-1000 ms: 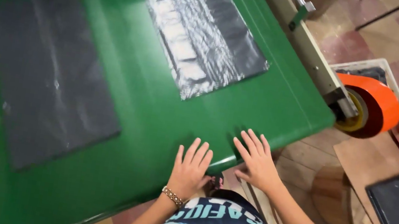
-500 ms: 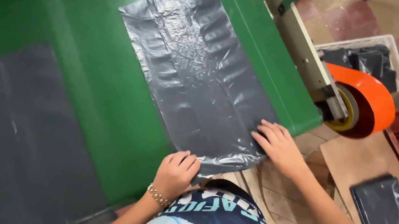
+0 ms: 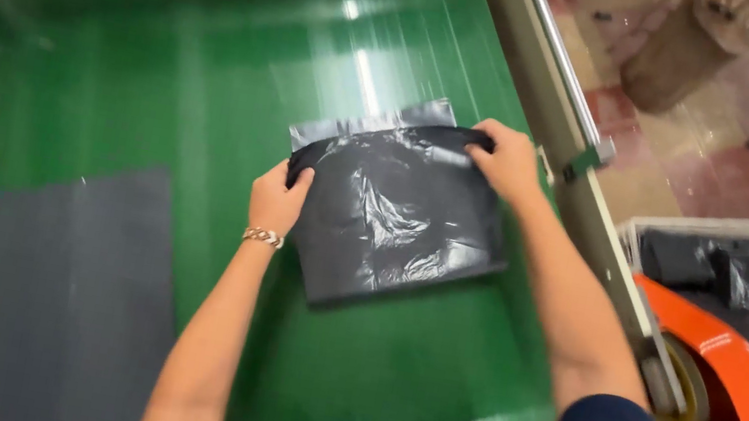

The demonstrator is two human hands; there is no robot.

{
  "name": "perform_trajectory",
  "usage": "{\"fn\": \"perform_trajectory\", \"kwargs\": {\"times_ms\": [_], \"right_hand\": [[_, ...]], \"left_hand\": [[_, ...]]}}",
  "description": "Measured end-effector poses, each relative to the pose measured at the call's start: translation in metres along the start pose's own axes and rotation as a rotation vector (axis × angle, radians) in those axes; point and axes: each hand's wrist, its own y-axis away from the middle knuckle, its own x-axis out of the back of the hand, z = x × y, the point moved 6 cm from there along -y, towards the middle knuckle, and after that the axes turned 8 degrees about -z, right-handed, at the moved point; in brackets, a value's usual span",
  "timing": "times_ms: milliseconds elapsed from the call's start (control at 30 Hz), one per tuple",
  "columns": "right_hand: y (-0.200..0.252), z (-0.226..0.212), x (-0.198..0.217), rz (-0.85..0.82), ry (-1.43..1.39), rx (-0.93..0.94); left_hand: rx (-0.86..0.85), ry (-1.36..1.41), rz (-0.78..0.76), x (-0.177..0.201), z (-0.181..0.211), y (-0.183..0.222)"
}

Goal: Picking up plastic bags from a conveyor belt, folding them into smaller sizes, and stacking them into a plastic crate.

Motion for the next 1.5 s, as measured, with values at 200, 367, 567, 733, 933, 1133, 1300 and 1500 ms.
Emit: {"fn": "perform_trajectory", "kwargs": {"times_ms": [200,367,567,733,933,1133,1300,1500], "right_hand": [[-0.091,0.055,-0.086,-0.165,0.214,-0.188],[-0.113,0.033,-0.093,-0.35,0.337,0.0],[-0.149,0.092,-0.159,-0.667,0.532,-0.141],[-0.093,0.001,-0.087,-0.332,0.383,0.096],[0.074,-0.039,-0.023,0.014,0.172,0.3],[0.147,-0.013,-0.054,-0.002,0.244,0.233],[0.151,-0.05,-0.048,-0.109,0.469,0.207],[0.164,-0.151,-0.116,-0.188,0.242,0.638]], "left_hand": [[0.029,-0.437,-0.009,-0.041,-0.066,-0.088],[-0.142,-0.864,0.15,-0.036,-0.029,-0.074],[-0.549,-0.501,0.004,-0.082,0.021,-0.009],[0.343,0.586,-0.494,-0.103,-0.003,0.005],[0.679,1.484,-0.385,-0.062,-0.026,0.044],[0.522,1.033,-0.197,-0.061,-0.129,0.065],[-0.322,-0.359,-0.07,-0.018,-0.008,0.116],[-1.008,-1.002,-0.095,-0.073,-0.011,0.129]]}}
